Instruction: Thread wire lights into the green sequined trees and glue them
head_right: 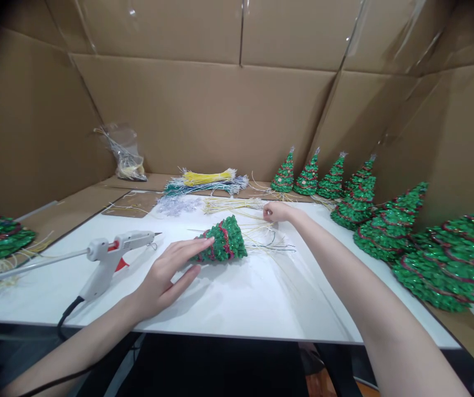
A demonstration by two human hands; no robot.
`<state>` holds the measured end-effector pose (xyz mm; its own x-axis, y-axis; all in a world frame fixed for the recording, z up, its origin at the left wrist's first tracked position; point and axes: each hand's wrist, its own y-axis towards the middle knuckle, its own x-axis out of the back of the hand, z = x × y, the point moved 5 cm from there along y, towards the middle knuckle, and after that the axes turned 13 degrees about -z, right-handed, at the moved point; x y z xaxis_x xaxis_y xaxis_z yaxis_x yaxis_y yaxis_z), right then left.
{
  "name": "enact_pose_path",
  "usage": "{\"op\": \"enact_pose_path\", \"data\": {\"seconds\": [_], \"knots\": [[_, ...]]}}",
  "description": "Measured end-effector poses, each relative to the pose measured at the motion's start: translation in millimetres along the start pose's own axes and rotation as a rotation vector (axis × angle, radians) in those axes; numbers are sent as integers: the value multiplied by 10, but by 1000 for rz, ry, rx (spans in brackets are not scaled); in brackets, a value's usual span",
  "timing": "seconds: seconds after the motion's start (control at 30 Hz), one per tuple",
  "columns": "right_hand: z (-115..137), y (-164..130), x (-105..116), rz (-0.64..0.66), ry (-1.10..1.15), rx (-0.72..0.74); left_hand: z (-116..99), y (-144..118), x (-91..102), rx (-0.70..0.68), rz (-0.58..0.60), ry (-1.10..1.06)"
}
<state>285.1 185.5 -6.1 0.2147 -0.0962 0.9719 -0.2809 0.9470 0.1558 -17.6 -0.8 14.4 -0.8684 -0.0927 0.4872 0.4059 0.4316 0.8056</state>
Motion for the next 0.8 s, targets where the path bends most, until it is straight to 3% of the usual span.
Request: {"op": "enact_pose_path", "data": {"seconds": [0.3,0.4,0.5,0.63,0.7,0.8], "knots": [[-68,-188,446,-273,127,-27,53,35,48,49,-85,-14],[29,-266,549,-383,196,-25,41,122,87,90,-155,-35],[357,-337,649,-498,358,27,73,289,115,254,-230,-85],[1091,-467,794,-527,496,240,183,558,54,586,-288,-291],[1436,-554,866,-539,478,341,197,685,-1,637,-303,-401],[1782,-686,948,-557,469,467,182,799,-53,592,-319,-489]]}}
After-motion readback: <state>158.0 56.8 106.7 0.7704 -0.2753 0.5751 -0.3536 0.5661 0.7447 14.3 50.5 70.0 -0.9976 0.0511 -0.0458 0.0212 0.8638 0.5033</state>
